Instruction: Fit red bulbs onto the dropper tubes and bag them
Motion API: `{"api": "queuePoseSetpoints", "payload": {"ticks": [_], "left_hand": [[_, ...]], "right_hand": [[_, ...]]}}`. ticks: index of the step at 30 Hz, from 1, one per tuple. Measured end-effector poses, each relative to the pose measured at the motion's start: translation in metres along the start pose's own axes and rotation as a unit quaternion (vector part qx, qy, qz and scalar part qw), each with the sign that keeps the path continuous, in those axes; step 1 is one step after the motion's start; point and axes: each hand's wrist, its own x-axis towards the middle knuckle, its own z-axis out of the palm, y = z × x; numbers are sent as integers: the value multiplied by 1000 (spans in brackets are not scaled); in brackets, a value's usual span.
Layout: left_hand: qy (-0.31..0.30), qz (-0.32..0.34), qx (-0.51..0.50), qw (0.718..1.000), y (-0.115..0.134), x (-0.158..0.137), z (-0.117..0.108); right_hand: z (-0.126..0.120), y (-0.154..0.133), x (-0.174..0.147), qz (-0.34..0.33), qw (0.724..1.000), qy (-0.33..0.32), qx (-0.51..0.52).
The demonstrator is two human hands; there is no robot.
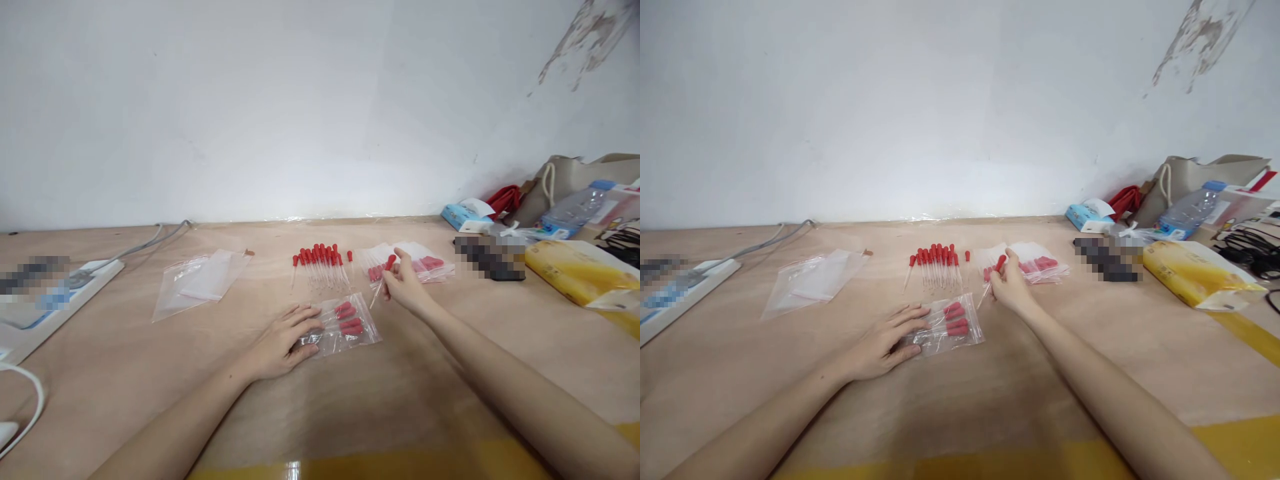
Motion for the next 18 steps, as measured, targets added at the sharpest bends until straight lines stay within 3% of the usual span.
{"api": "queuePoseSetpoints", "payload": {"ticks": [3,6,18], "left_hand": [[-1,0,1,1000,0,0,0],[5,0,-5,1000,0,1,-1],[6,0,-7,1000,-1,1,0]], "right_hand": [[-2,18,-19,14,985,21,172],[4,24,-31,13,967,33,251],[8,17,-55,39,949,11,313]]}}
